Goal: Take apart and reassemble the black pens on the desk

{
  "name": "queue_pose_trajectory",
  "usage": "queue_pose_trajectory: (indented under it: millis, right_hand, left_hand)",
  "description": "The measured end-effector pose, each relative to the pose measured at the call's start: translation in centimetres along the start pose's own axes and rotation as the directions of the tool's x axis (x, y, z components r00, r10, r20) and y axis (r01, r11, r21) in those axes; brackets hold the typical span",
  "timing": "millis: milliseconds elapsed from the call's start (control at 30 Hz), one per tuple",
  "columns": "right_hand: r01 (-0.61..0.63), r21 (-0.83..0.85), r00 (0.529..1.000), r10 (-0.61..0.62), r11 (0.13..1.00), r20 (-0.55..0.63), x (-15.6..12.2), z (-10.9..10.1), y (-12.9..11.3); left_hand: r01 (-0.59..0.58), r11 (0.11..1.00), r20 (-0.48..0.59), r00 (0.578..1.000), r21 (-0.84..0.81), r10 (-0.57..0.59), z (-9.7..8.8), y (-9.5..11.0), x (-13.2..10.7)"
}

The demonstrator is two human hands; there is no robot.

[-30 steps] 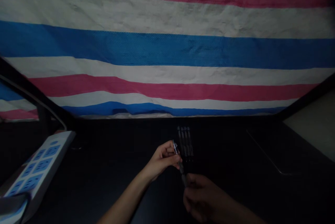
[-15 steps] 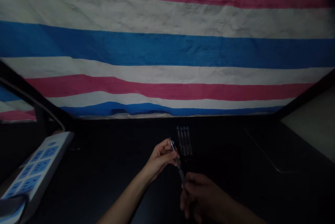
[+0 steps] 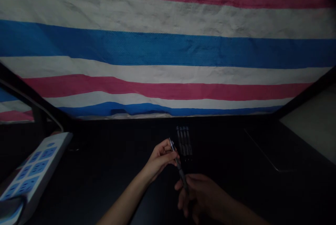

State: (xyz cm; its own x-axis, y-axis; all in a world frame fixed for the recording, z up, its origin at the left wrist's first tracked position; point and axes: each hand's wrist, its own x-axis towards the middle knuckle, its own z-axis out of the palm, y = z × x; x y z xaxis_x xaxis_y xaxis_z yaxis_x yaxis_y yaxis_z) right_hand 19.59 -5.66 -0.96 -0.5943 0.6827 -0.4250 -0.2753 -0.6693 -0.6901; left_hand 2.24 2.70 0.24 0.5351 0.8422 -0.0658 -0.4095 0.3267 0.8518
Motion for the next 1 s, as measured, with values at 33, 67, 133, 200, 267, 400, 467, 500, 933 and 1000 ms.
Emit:
queue_pose_trajectory:
  millis: [33, 67, 133, 200, 267, 400, 467, 500, 933, 1000]
  right_hand:
    - [-0.002, -0.015, 1.0, 0.002, 1.0, -0.014, 0.0, 0.1, 0.0]
    - [-0.007, -0.04, 1.0, 0.006, 0.999, -0.029, 0.0, 0.1, 0.0]
    - [-0.01, -0.087, 0.999, 0.005, 0.996, -0.052, 0.0, 0.0, 0.1]
    - [-0.009, -0.091, 0.999, 0.004, 0.996, -0.05, 0.0, -0.1, 0.2]
    - [-0.011, -0.068, 1.0, 0.01, 0.998, -0.016, 0.1, -0.3, 0.3]
    - [0.011, -0.072, 1.0, -0.011, 0.997, 0.001, 0.1, -0.3, 0.5]
    - [0.028, -0.109, 0.998, -0.033, 0.994, -0.048, 0.2, -0.3, 0.6]
    - [0.032, -0.126, 0.997, -0.04, 0.992, -0.065, 0.2, -0.4, 0.7]
    - [0.103, -0.237, 0.991, -0.119, 0.966, -0.053, 0.5, -0.2, -0.5]
    - [0.166, -0.346, 0.976, -0.205, 0.924, -0.079, 0.4, -0.1, -0.8]
  left_hand:
    - [-0.004, 1.0, -0.001, 1.0, 0.0, 0.004, 0.0, 0.0, 0.0]
    - [-0.006, 1.0, -0.001, 1.0, 0.003, 0.006, 0.0, -0.1, 0.0]
    - [-0.008, 1.0, 0.001, 1.0, 0.013, 0.008, 0.0, -0.1, 0.0]
    - [-0.007, 1.0, 0.008, 1.0, 0.023, 0.007, 0.1, 0.0, 0.0]
    - [-0.014, 1.0, 0.017, 1.0, 0.023, 0.014, 0.1, 0.0, 0.0]
    - [-0.031, 0.999, 0.019, 0.999, 0.027, 0.03, 0.1, -0.1, 0.0]
    - [-0.037, 0.999, 0.016, 0.999, 0.026, 0.037, 0.1, -0.2, 0.0]
    - [-0.04, 0.999, 0.016, 0.999, 0.024, 0.04, 0.1, -0.2, 0.0]
    - [-0.031, 1.0, -0.052, 0.998, 0.001, 0.031, 0.1, -0.1, 0.1]
    - [-0.058, 0.998, -0.07, 0.996, -0.002, 0.058, 0.0, -0.1, 0.1]
